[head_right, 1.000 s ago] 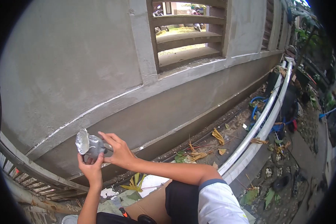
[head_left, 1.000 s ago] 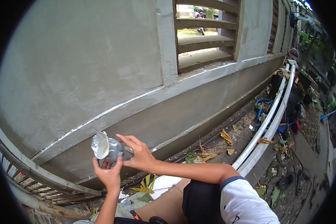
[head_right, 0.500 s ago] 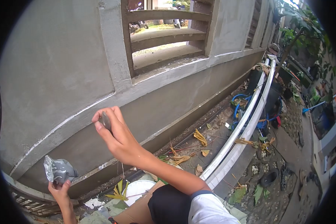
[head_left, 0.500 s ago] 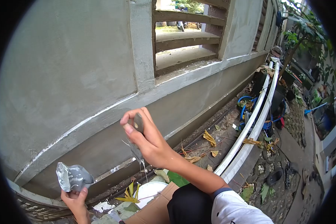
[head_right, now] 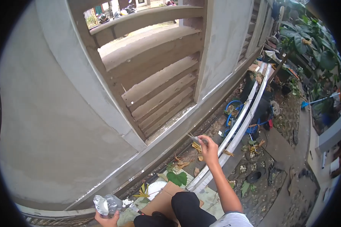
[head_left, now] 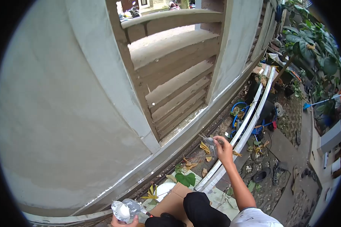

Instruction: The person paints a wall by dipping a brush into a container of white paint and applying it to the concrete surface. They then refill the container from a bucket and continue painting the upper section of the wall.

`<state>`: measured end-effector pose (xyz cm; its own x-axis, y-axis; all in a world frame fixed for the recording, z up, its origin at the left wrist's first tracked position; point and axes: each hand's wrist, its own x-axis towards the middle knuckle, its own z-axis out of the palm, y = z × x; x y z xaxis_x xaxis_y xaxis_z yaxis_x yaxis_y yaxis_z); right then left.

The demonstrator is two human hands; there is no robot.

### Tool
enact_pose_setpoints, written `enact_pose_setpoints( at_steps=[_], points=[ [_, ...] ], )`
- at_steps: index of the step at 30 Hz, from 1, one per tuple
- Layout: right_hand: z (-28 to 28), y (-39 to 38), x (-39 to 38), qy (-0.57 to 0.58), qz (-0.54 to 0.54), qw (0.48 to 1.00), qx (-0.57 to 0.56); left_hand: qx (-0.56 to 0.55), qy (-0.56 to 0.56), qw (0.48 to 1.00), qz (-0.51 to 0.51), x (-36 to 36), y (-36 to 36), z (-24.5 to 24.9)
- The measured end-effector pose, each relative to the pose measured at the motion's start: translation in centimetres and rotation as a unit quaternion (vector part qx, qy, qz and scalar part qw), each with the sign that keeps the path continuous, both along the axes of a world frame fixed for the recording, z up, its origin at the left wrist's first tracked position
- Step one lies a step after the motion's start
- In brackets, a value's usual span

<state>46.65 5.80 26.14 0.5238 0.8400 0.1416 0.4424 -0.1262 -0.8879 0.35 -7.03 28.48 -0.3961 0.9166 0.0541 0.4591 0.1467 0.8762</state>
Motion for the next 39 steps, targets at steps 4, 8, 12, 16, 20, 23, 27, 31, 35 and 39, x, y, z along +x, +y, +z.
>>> enact_pose_setpoints(
  at_steps=[4,8,12,16,20,23,27,31,35,39],
  points=[
    [3.1,2.9,5.9,0.262,-0.221,0.912,0.227,0.026,0.028,0.995,-0.096,5.3,-0.1,8.0],
    [1.9,6.0,10.1,0.476,-0.471,0.706,0.231,0.002,-0.164,0.982,-0.096,8.1,-0.2,11.6],
    [5.1,11.6,8.5,0.429,-0.528,0.696,0.233,-0.059,-0.149,0.979,-0.128,12.0,1.4,18.7],
    [6.6,17.1,9.6,0.468,-0.569,0.630,0.246,-0.045,-0.127,0.984,-0.119,13.6,2.7,21.5],
    [9.9,16.1,11.0,0.490,-0.549,0.623,0.263,-0.041,-0.123,0.986,-0.101,14.1,3.2,21.6],
    [12.4,13.6,11.0,0.453,-0.557,0.632,0.292,-0.054,-0.115,0.987,-0.098,14.6,3.4,22.4],
    [5.9,16.0,10.7,0.368,-0.594,0.691,0.185,-0.059,-0.117,0.986,-0.105,15.3,3.9,23.2],
    [9.7,18.9,9.1,0.458,-0.602,0.632,0.167,-0.056,-0.096,0.988,-0.112,15.4,4.5,23.7],
    [12.6,18.3,10.3,0.487,-0.566,0.622,0.235,-0.045,-0.087,0.991,-0.088,14.9,4.7,24.2],
    [17.3,14.3,11.2,0.480,-0.536,0.630,0.292,-0.034,-0.098,0.993,-0.061,14.5,5.0,24.5]
  ],
)
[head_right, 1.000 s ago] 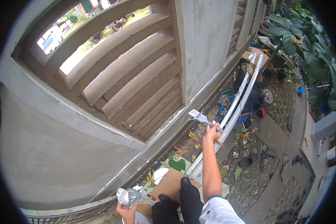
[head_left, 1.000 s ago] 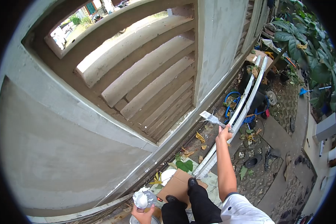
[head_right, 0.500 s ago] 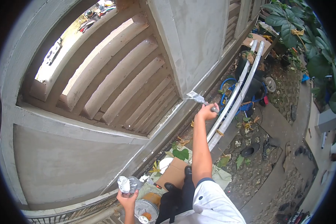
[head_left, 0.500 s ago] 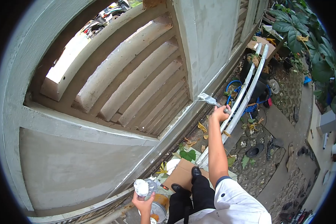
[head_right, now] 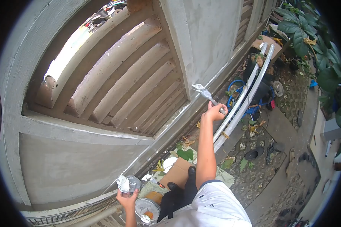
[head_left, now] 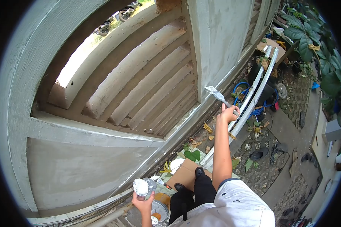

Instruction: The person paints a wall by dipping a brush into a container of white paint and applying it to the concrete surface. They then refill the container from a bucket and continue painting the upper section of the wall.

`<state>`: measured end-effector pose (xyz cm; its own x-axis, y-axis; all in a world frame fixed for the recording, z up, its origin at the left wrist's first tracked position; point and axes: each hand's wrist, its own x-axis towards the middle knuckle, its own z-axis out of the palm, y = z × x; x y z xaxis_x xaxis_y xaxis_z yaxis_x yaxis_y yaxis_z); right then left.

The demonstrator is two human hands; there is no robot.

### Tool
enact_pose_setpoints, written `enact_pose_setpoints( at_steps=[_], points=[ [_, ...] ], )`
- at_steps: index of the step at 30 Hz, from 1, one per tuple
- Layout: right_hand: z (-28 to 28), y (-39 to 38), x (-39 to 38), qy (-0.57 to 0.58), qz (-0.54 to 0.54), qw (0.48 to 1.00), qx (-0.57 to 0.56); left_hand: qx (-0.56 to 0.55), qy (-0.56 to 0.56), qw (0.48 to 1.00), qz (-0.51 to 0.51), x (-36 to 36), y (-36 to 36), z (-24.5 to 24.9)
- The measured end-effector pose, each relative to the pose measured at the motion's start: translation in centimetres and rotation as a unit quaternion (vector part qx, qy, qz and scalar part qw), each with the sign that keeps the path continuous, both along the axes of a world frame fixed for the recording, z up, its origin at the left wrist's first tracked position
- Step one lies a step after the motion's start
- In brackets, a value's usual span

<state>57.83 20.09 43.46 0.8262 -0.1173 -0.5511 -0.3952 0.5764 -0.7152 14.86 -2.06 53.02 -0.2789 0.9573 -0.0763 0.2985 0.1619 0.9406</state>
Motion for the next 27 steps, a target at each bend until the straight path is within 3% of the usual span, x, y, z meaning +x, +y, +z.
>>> enact_pose_setpoints(
  at_steps=[3,5,9,13,20,23,25,27],
  points=[
    [-0.2,-1.2,-0.2,-0.043,-0.005,0.999,-0.032,-0.002,0.001,1.000,0.022,0.0,0.3,0.2],
    [-3.2,0.0,-0.3,-0.068,-0.015,0.991,-0.116,0.013,-0.003,0.999,0.030,0.2,0.5,0.2],
    [-8.3,4.4,-1.0,-0.100,0.097,0.975,-0.171,0.027,0.026,0.999,-0.003,0.4,0.9,1.0],
    [-1.9,4.2,-1.1,-0.208,0.123,0.970,-0.037,0.034,0.031,0.999,-0.008,0.3,0.8,1.7],
    [7.5,-2.5,0.6,-0.242,0.120,0.957,0.106,0.051,0.000,0.999,0.012,0.4,1.4,1.8],
    [7.1,-2.6,0.8,-0.227,0.108,0.954,0.166,0.033,0.014,0.999,-0.018,-0.1,1.5,2.0],
    [4.9,-2.0,1.4,-0.153,0.094,0.956,0.234,0.044,-0.008,0.999,-0.020,0.1,1.8,3.0],
    [1.9,-1.9,1.8,-0.126,0.088,0.970,0.187,0.051,-0.020,0.998,-0.033,0.3,1.9,4.1]
  ],
)
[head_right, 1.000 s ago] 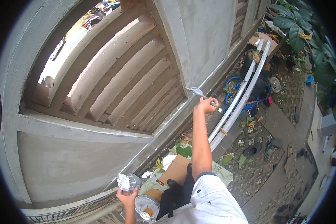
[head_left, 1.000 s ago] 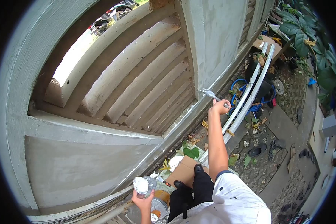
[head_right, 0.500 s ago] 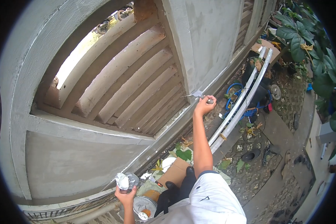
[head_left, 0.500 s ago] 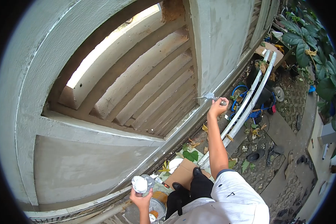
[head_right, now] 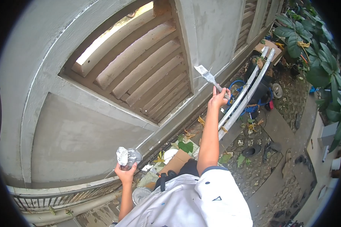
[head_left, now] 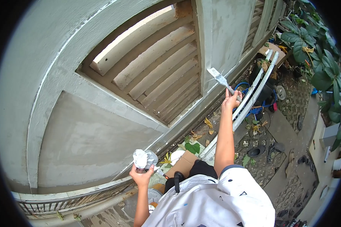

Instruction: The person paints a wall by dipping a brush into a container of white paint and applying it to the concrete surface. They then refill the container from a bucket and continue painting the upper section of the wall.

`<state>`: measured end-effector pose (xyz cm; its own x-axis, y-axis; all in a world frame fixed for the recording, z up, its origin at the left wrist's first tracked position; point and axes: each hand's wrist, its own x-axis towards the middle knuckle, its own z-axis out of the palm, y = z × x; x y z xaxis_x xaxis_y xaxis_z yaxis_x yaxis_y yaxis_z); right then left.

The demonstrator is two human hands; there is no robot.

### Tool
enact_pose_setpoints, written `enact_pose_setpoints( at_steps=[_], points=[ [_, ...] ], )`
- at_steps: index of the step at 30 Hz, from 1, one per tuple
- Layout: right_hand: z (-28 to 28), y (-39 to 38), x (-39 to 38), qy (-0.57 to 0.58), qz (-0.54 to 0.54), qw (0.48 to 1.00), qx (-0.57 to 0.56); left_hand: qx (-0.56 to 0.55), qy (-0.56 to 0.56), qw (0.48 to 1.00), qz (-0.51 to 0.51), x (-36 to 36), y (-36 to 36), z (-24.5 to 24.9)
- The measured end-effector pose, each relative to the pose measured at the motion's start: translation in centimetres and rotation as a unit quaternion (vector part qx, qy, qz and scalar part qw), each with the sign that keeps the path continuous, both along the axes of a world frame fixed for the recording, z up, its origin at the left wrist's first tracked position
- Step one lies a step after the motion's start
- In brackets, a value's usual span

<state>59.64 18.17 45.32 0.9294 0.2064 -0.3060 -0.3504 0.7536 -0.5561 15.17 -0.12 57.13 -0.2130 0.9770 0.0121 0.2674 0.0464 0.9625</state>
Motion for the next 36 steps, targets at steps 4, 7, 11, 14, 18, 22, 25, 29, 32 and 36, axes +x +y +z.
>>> enact_pose_setpoints(
  at_steps=[4,7,11,14,18,22,25,29,32,36],
  points=[
    [-3.9,-3.7,-0.2,-0.092,0.039,0.968,-0.230,0.014,0.002,0.999,-0.050,-0.7,0.3,1.0],
    [-4.0,-9.0,-2.0,-0.048,0.020,0.973,-0.227,0.007,-0.011,0.997,-0.076,-1.8,0.3,0.9],
    [-4.8,-15.2,-3.8,0.170,0.031,0.981,-0.092,0.022,-0.023,0.995,-0.091,-2.9,0.7,-1.0],
    [-8.8,-18.4,-5.5,0.221,0.070,0.973,-0.011,0.045,-0.005,0.993,-0.108,-3.3,1.2,-2.4],
    [-1.3,-21.9,-12.2,0.099,0.177,0.974,-0.097,0.069,0.103,0.986,-0.109,-4.4,1.9,-5.1],
    [5.2,-23.6,-16.9,-0.029,0.225,0.968,-0.110,0.102,0.097,0.982,-0.127,-5.5,2.3,-7.2],
    [8.6,-25.6,-19.2,-0.099,0.246,0.957,-0.115,0.059,0.072,0.988,-0.124,-6.2,1.4,-7.5],
    [12.2,-27.6,-21.8,-0.137,0.250,0.948,-0.143,0.126,0.057,0.983,-0.123,-6.6,0.3,-8.3],
    [13.0,-28.1,-22.9,-0.159,0.257,0.937,-0.175,0.162,0.100,0.976,-0.102,-7.1,-0.6,-8.7],
    [13.4,-28.3,-25.4,-0.207,0.259,0.928,-0.172,0.176,0.114,0.973,-0.097,-7.6,-1.1,-9.6]
  ],
)
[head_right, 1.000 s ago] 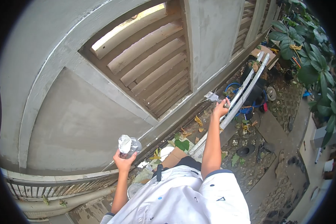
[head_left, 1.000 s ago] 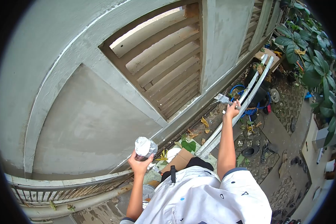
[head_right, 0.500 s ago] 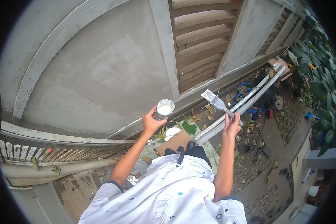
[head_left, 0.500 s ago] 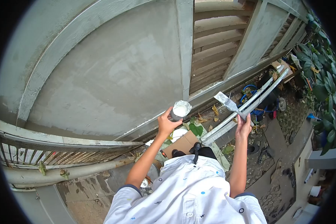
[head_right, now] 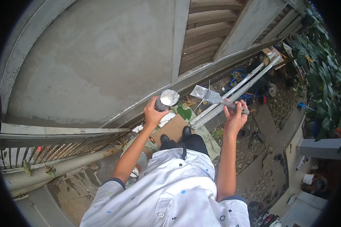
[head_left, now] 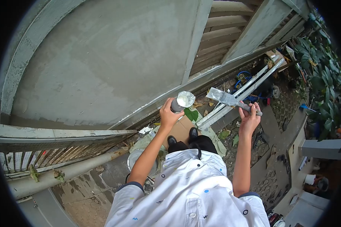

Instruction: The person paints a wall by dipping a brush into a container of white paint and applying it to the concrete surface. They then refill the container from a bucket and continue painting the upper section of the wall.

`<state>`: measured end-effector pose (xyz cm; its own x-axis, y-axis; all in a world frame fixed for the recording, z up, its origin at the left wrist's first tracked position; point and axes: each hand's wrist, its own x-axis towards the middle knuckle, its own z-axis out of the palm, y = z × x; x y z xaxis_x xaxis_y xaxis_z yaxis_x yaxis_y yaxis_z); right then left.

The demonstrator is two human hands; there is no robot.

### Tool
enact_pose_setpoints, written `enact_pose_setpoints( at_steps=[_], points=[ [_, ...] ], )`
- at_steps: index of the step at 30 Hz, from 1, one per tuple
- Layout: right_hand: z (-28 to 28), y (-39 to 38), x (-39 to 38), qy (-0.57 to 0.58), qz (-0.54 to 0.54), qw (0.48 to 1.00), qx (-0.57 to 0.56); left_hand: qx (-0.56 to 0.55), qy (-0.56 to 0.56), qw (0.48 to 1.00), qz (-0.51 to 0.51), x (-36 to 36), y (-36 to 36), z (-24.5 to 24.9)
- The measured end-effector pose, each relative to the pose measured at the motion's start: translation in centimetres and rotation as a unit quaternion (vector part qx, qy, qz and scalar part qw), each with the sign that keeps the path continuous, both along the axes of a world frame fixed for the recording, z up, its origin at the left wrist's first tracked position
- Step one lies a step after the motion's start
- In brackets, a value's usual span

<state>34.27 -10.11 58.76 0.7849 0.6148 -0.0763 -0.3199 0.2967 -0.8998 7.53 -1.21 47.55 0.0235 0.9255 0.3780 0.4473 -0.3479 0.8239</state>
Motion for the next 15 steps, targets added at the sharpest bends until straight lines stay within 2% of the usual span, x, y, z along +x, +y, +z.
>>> enact_pose_setpoints(
  at_steps=[6,8,15],
  points=[
    [2.9,-0.3,-4.8,-0.093,0.057,0.994,-0.009,-0.019,-0.017,0.999,-0.027,-0.9,-0.1,0.7],
    [3.7,0.0,-6.3,-0.098,0.075,0.992,-0.012,0.034,-0.002,0.999,-0.028,-1.1,-0.2,1.0],
    [3.9,1.1,-8.7,-0.114,0.158,0.979,-0.050,0.061,0.021,0.998,-0.028,-1.5,-0.8,1.5]
  ],
)
